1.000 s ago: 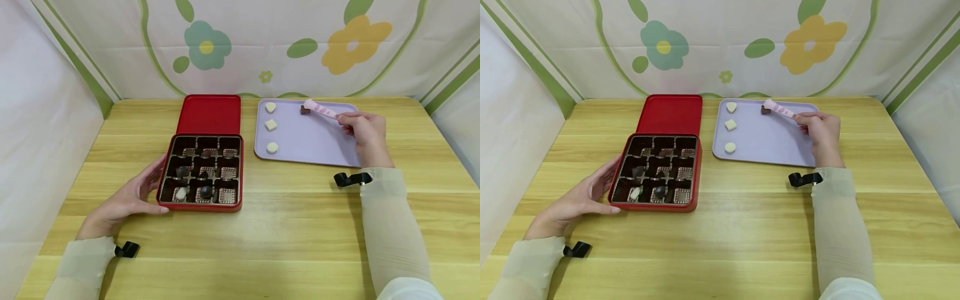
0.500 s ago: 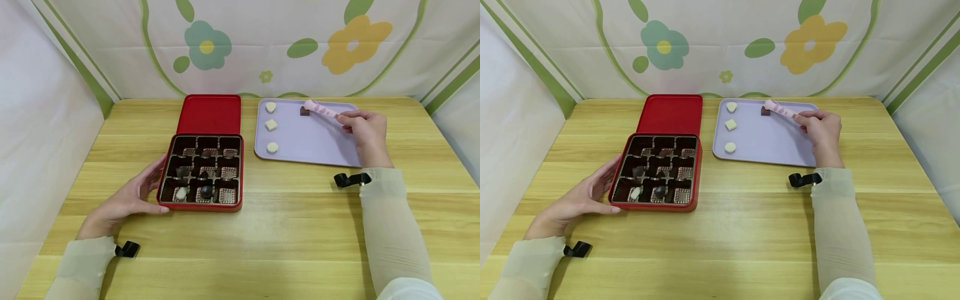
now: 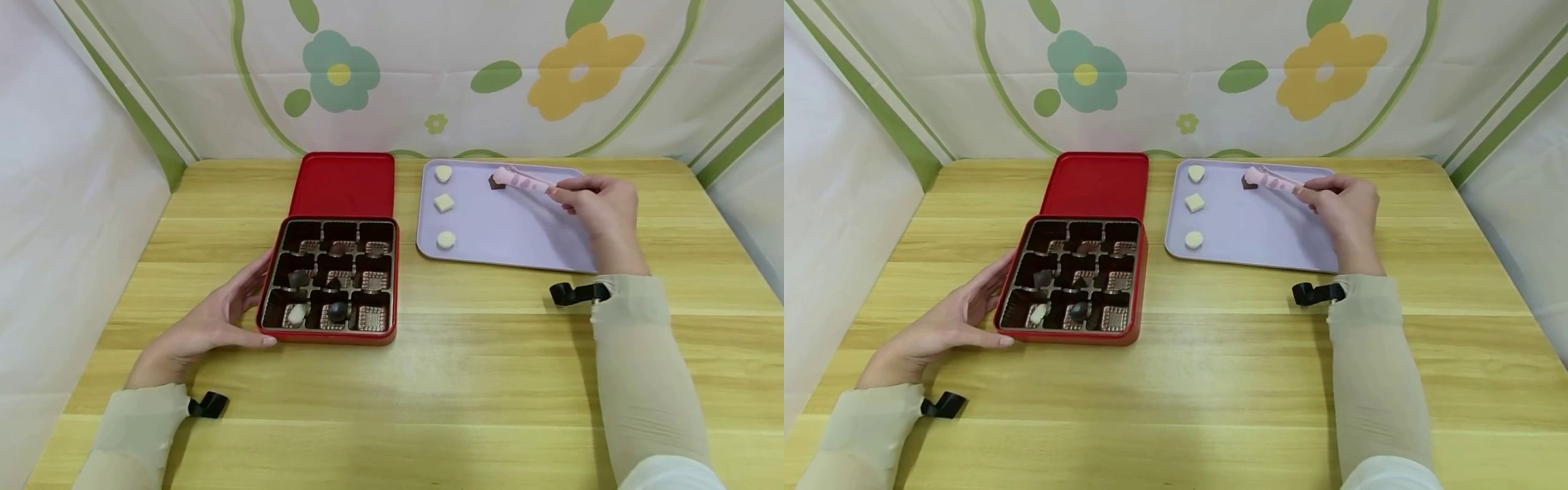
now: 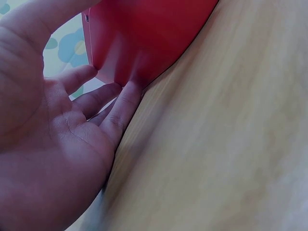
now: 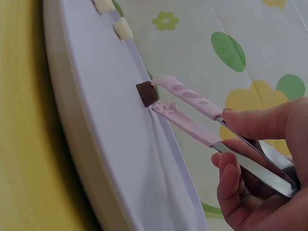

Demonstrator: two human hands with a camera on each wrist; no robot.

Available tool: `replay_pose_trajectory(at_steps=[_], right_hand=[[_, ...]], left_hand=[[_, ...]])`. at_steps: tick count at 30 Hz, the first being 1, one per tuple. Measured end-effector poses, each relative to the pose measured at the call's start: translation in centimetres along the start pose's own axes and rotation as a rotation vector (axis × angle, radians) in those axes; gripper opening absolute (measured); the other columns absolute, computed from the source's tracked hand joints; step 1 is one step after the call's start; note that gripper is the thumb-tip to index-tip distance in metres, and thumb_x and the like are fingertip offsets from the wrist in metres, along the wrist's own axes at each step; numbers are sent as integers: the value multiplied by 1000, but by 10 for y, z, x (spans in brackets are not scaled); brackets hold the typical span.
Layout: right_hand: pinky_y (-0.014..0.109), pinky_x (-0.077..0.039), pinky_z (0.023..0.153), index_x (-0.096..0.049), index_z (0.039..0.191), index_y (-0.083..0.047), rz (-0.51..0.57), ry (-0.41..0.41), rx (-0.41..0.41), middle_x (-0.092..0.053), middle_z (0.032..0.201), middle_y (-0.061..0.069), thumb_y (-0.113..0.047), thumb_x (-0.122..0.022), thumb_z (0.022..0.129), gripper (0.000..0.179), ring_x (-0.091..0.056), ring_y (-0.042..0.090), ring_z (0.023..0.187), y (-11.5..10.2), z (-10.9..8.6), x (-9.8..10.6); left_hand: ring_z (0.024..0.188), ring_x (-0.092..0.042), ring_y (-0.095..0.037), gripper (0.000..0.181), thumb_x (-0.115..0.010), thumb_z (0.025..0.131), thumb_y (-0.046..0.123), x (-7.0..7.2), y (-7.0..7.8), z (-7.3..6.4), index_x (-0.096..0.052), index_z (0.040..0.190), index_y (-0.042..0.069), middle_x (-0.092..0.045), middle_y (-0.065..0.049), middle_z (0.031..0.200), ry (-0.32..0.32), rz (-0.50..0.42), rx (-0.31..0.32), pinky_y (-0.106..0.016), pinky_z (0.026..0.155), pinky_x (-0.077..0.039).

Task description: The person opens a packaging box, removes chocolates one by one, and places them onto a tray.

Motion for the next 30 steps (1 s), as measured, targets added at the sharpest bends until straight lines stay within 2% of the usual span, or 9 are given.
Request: replay_pose_trajectory(at_steps=[4, 12, 19, 30], right_hand=[[16, -52, 65, -86, 89, -31, -61, 1, 15, -70, 76, -26, -28, -94, 84, 10, -64, -2, 64, -2, -1, -2], [17, -53, 67, -87, 96, -28, -46, 31, 6, -70, 85, -23, -25, -92, 87, 11, -64, 1, 70, -1, -1, -4], [16, -54, 67, -87, 99, -26, -34, 36, -2, -70, 90, -22, -24, -91, 87, 13, -63, 3, 71, -1, -1, -3], [17, -53, 66, -86, 93, -31, -49, 43, -30, -69, 83, -23, -28, -93, 85, 11, -64, 0, 67, -2, -2, -2]], left_hand=[[152, -34, 4, 129, -88, 82, -8, 0, -1, 0, -10, 174, 38, -9, 3, 183, 5, -1, 20, -10, 113, -41], [153, -35, 0, 130, -89, 81, -8, 1, -2, 1, -12, 173, 40, -11, 4, 183, 16, -5, 34, -11, 113, -41], [154, -32, 1, 130, -89, 80, -9, 2, 0, 1, -11, 174, 38, -9, 5, 183, 10, 6, 11, -9, 114, -38], [156, -29, -3, 126, -86, 84, -8, 1, 2, 0, -9, 174, 35, -6, 4, 183, -20, 6, -14, -9, 114, -38]])
Point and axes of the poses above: each hand's wrist, its own z-axis towards the middle knuckle, its own x-axis out of the back of the hand, y = z × x, the point moved 6 cm from there along z, towards the middle knuckle
